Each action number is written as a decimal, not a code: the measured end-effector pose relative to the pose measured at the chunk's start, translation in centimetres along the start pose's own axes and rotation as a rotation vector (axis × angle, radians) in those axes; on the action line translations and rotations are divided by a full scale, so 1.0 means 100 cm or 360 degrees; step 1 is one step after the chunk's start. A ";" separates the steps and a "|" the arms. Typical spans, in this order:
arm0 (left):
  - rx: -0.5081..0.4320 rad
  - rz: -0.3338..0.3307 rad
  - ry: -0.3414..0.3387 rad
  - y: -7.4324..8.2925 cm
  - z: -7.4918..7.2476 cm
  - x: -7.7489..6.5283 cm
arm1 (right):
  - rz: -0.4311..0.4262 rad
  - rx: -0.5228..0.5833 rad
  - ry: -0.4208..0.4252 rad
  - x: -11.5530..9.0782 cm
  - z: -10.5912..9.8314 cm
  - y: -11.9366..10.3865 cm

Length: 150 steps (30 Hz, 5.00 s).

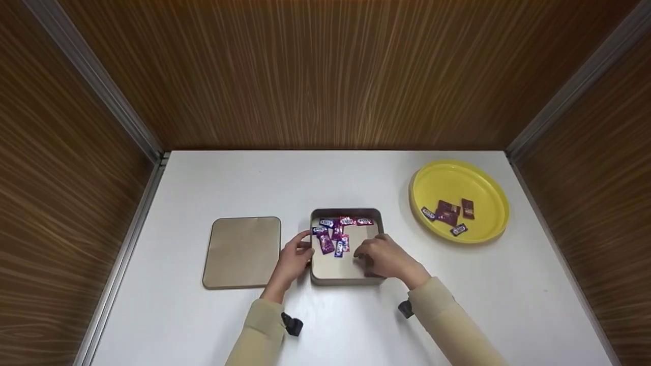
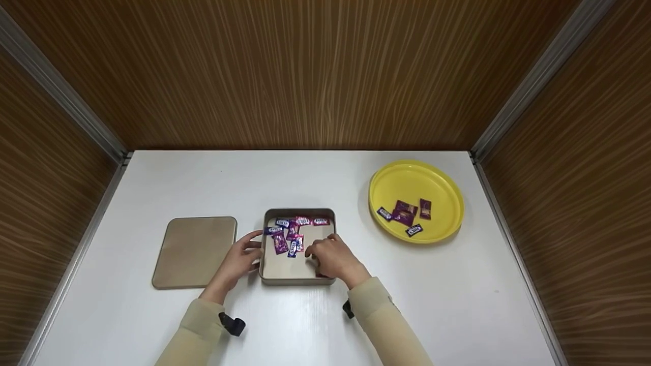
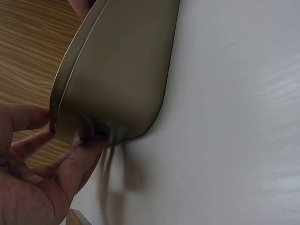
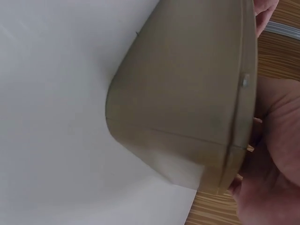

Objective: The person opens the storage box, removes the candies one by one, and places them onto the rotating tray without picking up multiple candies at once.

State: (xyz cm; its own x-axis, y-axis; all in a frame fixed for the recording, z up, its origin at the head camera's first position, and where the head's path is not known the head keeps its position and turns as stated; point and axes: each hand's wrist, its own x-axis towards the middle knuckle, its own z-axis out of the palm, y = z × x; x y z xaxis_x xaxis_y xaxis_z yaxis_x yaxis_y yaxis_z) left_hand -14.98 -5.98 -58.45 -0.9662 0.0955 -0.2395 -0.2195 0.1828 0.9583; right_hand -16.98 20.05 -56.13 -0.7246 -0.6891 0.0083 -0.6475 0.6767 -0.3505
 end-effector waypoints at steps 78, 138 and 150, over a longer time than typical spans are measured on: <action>0.0055 -0.0015 0.0011 -0.001 0.002 -0.001 | 0.0146 0.0182 0.0210 -0.003 0.012 0.001; 0.0124 0.0047 0.0026 0.000 0.003 0.000 | 0.1011 0.0230 0.1064 -0.102 -0.073 0.099; 0.0109 0.0035 0.0022 -0.001 0.003 0.002 | 0.1188 0.0056 0.0876 -0.129 -0.071 0.129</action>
State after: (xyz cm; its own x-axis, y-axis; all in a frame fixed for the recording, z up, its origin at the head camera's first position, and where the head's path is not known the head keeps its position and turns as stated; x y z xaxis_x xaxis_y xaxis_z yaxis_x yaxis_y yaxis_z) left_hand -15.10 -5.73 -58.59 -0.9725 0.0868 -0.2160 -0.1890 0.2477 0.9502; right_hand -17.61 39.53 -54.11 -0.9665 0.1483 0.2093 0.0329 0.8809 -0.4722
